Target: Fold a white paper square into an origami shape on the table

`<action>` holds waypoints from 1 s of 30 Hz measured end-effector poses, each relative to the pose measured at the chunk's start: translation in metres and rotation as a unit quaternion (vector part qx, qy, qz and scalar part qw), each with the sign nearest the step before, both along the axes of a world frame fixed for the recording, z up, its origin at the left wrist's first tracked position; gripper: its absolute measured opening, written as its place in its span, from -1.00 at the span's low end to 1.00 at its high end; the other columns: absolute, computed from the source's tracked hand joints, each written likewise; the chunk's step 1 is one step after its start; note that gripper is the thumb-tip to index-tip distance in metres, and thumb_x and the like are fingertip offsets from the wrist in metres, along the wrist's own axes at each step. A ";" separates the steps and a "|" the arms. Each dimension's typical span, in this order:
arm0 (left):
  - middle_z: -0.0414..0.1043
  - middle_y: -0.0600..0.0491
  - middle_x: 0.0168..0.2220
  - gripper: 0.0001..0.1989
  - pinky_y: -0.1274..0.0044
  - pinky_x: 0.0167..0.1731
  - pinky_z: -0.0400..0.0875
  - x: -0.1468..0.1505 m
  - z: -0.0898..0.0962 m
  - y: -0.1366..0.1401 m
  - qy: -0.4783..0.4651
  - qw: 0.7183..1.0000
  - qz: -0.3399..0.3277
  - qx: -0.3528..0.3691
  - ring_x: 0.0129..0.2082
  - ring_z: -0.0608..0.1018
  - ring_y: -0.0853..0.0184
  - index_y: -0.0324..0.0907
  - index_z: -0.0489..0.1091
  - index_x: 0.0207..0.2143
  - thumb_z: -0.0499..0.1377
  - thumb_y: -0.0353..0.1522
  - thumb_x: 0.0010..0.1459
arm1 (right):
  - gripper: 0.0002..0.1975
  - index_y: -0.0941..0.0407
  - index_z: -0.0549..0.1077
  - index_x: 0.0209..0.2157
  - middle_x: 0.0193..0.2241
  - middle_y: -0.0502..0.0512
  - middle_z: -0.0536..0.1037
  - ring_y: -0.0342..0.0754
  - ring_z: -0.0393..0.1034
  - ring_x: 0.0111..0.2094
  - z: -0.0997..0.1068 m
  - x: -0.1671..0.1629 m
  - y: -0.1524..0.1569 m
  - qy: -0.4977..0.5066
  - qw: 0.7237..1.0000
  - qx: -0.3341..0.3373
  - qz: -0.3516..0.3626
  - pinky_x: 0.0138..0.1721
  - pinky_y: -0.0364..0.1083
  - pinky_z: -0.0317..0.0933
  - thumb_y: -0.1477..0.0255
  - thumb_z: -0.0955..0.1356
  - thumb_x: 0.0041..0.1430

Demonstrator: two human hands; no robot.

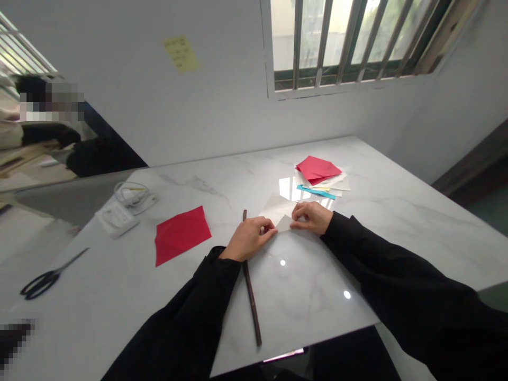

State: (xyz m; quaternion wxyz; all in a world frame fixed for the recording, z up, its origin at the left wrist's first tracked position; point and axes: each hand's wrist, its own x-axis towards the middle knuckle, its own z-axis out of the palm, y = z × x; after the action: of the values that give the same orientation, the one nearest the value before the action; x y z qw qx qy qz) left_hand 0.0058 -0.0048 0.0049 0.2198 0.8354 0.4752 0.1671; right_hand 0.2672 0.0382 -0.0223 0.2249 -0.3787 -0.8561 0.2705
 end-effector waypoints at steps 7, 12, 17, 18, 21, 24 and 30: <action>0.56 0.08 -0.36 -0.84 0.45 -0.34 0.32 0.001 0.001 -0.003 0.012 1.000 0.026 0.000 -0.41 0.53 0.29 -0.10 0.46 -0.31 0.20 -0.24 0.31 | -0.84 0.13 0.64 -0.35 -0.33 0.16 0.60 0.03 0.45 -0.26 -0.006 -0.004 0.000 -0.021 0.997 0.037 -0.064 -0.15 -0.02 0.26 0.32 0.53 0.19; 0.53 0.15 -0.33 -0.72 0.48 -0.34 0.35 0.001 -0.001 -0.003 -0.001 0.999 0.033 0.003 -0.42 0.55 0.30 -0.02 0.40 0.06 0.20 -0.28 0.31 | -0.79 0.09 0.64 -0.22 -0.31 0.11 0.59 0.01 0.45 -0.28 -0.012 -0.009 -0.001 -0.005 0.995 0.049 -0.084 -0.15 -0.02 0.28 0.38 0.58 0.09; 0.53 0.17 -0.31 -0.63 0.47 -0.33 0.35 0.003 -0.003 -0.004 -0.019 0.999 0.043 0.001 -0.45 0.54 0.31 0.02 0.33 0.15 0.21 -0.23 0.33 | -0.83 0.09 0.64 -0.25 -0.34 0.10 0.57 -0.01 0.44 -0.30 -0.020 -0.012 0.000 -0.001 0.994 0.061 -0.094 -0.15 -0.02 0.28 0.41 0.58 0.08; 0.54 0.17 -0.31 -0.61 0.47 -0.33 0.35 0.004 -0.004 -0.004 -0.028 0.998 0.048 -0.003 -0.47 0.53 0.32 0.02 0.32 0.17 0.22 -0.23 0.32 | -0.83 0.09 0.64 -0.25 -0.34 0.09 0.57 -0.01 0.44 -0.30 -0.021 -0.012 0.001 -0.001 0.994 0.062 -0.094 -0.15 -0.02 0.28 0.41 0.58 0.09; 0.57 0.18 -0.28 -0.56 0.47 -0.32 0.36 0.006 -0.007 -0.004 -0.058 0.996 0.064 -0.016 -0.47 0.53 0.33 0.01 0.29 0.21 0.22 -0.29 0.30 | -0.79 0.10 0.65 -0.24 -0.33 0.10 0.58 0.00 0.46 -0.28 -0.021 -0.009 0.003 0.002 0.995 0.060 -0.082 -0.14 -0.02 0.29 0.36 0.59 0.08; 0.58 0.17 -0.26 -0.55 0.48 -0.32 0.36 0.008 -0.009 -0.003 -0.080 0.993 0.083 -0.024 -0.43 0.55 0.34 -0.01 0.30 0.21 0.20 -0.34 0.29 | -0.70 0.11 0.66 -0.26 -0.28 0.12 0.59 0.00 0.46 -0.27 -0.018 -0.003 0.006 -0.003 0.997 0.047 -0.053 -0.16 -0.04 0.28 0.33 0.65 -0.04; 0.59 0.15 -0.24 -0.58 0.49 -0.31 0.38 0.009 -0.011 -0.002 -0.075 0.992 0.097 -0.017 -0.39 0.59 0.33 0.00 0.32 0.21 0.18 -0.34 0.32 | -0.85 0.14 0.63 -0.40 -0.28 0.10 0.57 -0.12 0.37 -0.38 -0.008 0.004 0.007 -0.010 0.999 0.005 -0.038 -0.27 -0.11 0.20 0.36 0.57 0.12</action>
State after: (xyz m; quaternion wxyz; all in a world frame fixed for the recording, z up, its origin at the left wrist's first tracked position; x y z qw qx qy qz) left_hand 0.0150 -0.0068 -0.0058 0.2520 0.7669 0.5387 0.2414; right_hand 0.2713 0.0455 -0.0304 0.2285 -0.4125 -0.8445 0.2538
